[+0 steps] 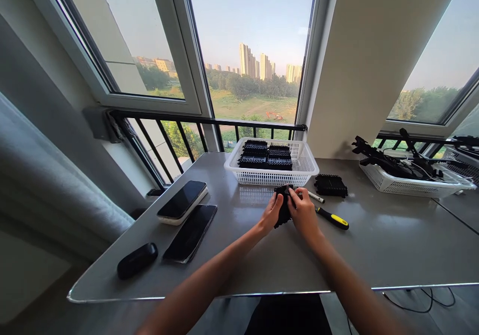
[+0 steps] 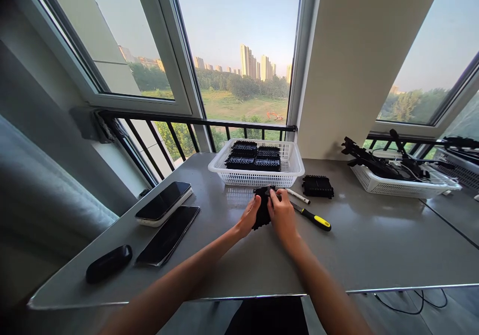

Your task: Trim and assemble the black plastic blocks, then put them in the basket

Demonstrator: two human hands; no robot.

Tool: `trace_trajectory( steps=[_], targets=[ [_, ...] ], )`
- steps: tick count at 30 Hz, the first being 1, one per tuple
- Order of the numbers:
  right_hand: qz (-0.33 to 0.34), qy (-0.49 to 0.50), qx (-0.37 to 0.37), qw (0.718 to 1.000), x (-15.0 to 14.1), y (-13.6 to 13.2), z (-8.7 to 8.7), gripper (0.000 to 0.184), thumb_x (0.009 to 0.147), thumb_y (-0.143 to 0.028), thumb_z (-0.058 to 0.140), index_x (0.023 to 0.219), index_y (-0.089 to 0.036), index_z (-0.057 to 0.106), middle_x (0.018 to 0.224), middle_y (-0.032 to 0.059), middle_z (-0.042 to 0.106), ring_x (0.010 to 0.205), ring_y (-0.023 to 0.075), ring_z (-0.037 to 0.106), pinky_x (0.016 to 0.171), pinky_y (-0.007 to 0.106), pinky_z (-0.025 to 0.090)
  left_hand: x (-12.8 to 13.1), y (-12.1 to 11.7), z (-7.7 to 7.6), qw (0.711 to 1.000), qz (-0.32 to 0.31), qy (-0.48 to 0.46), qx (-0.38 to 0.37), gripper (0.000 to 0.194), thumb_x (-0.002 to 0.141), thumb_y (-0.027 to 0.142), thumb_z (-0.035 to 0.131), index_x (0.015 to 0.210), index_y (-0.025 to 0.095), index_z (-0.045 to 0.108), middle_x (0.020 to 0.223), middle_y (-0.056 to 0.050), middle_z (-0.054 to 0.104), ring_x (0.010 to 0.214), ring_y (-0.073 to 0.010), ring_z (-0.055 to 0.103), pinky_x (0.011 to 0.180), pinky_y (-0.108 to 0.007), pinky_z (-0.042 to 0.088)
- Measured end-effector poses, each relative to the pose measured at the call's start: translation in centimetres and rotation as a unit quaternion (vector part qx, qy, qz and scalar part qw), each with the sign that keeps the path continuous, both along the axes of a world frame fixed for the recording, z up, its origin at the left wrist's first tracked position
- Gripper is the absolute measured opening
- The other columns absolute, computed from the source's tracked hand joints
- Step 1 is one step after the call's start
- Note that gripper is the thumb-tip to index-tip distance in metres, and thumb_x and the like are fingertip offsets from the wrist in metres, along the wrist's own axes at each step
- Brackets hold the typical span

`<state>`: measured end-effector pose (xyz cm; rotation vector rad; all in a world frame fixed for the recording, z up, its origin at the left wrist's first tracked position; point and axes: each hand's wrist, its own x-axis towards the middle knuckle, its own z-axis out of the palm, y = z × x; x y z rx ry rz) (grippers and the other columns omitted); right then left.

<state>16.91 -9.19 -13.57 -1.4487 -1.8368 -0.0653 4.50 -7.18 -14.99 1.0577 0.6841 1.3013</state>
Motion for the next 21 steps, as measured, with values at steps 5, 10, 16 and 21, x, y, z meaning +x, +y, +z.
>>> trace_trajectory(
  steps=[5,10,16,21],
  targets=[
    [-0.033,-0.091,-0.091,0.991,-0.8,-0.6,0.6,0.04,0.097,-0.019,0.039,0.134,-0.015,0.054,0.114,0.0136,0.056,0.083,0.0179,0.065,0.073,0.028,0.053,0.2,0.2,-0.5,0.999,0.014,0.03,0.014,0.068,0.07,0.069,0.065,0.115,0.018,0.065,0.118,-0.01,0.068,0.114,-0.0274,0.059,0.098,-0.035,0.044],
    [0.006,-0.146,-0.152,0.978,-1.9,-1.4,1.1,0.03,0.095,-0.014,0.043,0.117,-0.015,0.062,0.112,0.0118,0.058,0.082,0.017,0.066,0.072,0.025,0.05,-0.4,1.0,0.3,0.996,0.085,0.0,-0.023,0.069,0.071,0.074,0.06,0.112,0.019,0.065,0.111,-0.008,0.069,0.108,-0.0248,0.061,0.093,-0.033,0.048],
    [0.07,-0.174,-0.17,0.967,-2.7,-1.8,1.2,0.019,0.091,-0.014,0.05,0.097,-0.016,0.068,0.107,0.0094,0.062,0.082,0.0167,0.066,0.074,0.025,0.048,-2.2,2.0,1.7,0.989,0.088,-0.065,-0.102,0.074,0.073,0.074,0.058,0.118,0.017,0.063,0.097,-0.009,0.072,0.09,-0.0216,0.067,0.078,-0.03,0.053],
    [0.074,-0.112,-0.153,0.979,-1.6,-1.0,0.9,0.02,0.088,-0.015,0.053,0.08,-0.018,0.072,0.096,0.0059,0.065,0.076,0.0149,0.064,0.071,0.025,0.047,-2.1,1.8,1.2,0.993,0.039,-0.053,-0.1,0.077,0.073,0.076,0.056,0.122,0.017,0.061,0.105,-0.01,0.072,0.096,-0.0234,0.068,0.081,-0.032,0.054]
  ],
)
